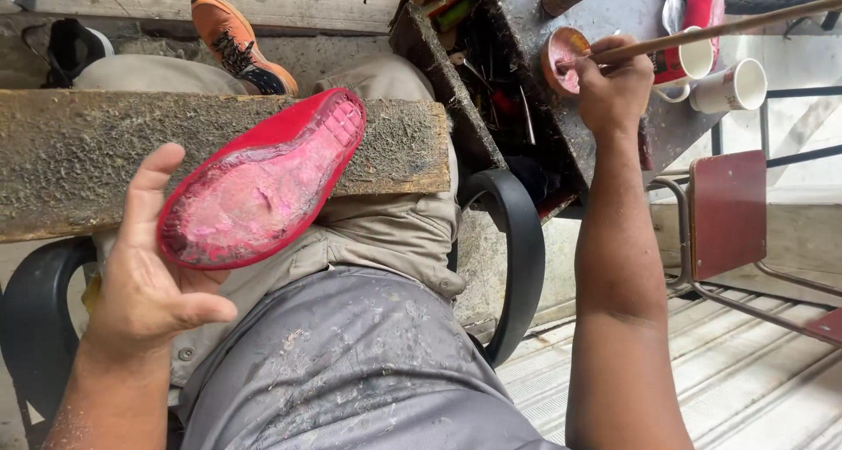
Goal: Applying red dye to the sole of a shoe using a handheld brush
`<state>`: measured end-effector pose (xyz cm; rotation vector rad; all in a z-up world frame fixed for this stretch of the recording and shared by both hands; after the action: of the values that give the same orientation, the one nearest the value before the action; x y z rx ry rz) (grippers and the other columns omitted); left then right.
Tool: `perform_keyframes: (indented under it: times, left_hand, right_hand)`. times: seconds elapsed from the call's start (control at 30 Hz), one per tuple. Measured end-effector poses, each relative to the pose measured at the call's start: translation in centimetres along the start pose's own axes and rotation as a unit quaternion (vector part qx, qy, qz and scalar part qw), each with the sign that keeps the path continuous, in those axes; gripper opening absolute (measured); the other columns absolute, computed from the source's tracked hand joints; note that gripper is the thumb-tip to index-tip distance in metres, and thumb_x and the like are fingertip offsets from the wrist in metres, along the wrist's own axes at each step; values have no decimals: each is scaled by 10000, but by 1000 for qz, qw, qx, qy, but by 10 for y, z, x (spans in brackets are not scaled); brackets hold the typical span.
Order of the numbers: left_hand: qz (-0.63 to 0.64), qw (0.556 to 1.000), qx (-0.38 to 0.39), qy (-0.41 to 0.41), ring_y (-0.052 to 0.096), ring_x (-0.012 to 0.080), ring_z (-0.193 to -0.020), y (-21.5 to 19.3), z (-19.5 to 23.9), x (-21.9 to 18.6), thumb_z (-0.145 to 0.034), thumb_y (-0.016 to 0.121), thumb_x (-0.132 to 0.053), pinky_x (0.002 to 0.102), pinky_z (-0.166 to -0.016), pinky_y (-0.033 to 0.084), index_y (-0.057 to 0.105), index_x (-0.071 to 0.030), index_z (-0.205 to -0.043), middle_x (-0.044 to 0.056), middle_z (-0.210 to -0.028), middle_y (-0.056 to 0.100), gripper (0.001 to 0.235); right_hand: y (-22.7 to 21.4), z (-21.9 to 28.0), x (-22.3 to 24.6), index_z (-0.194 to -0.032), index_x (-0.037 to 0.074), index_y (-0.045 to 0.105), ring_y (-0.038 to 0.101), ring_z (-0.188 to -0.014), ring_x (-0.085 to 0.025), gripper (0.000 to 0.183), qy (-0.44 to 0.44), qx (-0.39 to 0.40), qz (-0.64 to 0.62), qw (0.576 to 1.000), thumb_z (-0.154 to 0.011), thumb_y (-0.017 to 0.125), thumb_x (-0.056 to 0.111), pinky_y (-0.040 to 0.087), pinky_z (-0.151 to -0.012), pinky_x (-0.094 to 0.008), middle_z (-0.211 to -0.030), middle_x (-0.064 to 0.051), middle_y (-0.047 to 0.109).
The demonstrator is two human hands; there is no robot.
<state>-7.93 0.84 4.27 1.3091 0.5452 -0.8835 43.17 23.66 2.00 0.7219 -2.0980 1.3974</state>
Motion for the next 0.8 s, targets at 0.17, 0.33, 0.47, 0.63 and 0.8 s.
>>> perform_keyframes:
  times: [0.17, 0.33, 0.47, 0.63, 0.8]
  left_hand:
    - [-320, 923, -59, 204, 342, 239, -1482, 4, -8, 7, -557, 794, -204, 346, -1300, 253, 181, 1, -1573, 136, -1623, 219, 1203]
    - [-294, 921, -57, 251, 415, 322, -1489, 13, -15, 9, -637, 822, -96, 417, -1292, 310, 260, -63, -1462, 292, -1543, 408, 998]
    - [-326, 904, -64, 268, 415, 303, -1478, 13, -14, 7, -590, 852, -226, 394, -1276, 316, 266, -57, -1467, 282, -1562, 397, 1068]
    - [-302, 901, -68, 305, 475, 316, -1451, 13, -22, 10, -641, 887, -243, 403, -1270, 345, 302, -48, -1439, 257, -1512, 457, 1009]
    - [-303, 884, -88, 345, 536, 283, -1398, 1, -22, 7, -727, 941, -289, 385, -1244, 382, 392, -69, -1414, 173, -1461, 515, 907]
  right_hand:
    - [3, -6, 5, -917, 182, 665, 677, -619, -89, 172, 116, -57, 26, 991, -867, 829, 179, 564, -593, -261, -794, 27, 714]
    - [7, -7, 5, -956, 135, 560, 683, -563, -117, 193, 156, -50, -65, 984, -996, 748, 134, 603, -478, -255, -780, -43, 670]
    - [6, -4, 14, -1043, 127, 485, 709, -536, -134, 170, 177, -104, -123, 971, -1054, 651, 158, 614, -398, -255, -850, -75, 669]
    - [-4, -20, -56, -1008, 118, 579, 672, -630, -162, 75, 93, -169, -102, 976, -1023, 623, 176, 557, -528, -313, -802, -79, 673]
    - [-15, 13, -37, -1342, 165, 659, 742, -930, -130, 404, 5, 3, 38, 999, -964, 796, 124, 549, -689, -262, -1107, -3, 770]
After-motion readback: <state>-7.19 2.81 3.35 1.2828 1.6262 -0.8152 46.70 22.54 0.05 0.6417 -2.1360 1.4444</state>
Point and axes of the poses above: each hand's wrist, its own z-axis away from the middle knuckle, its own y-axis out of the palm, x = y × z, the point moved 1 cm from there along -z, towards the middle knuckle
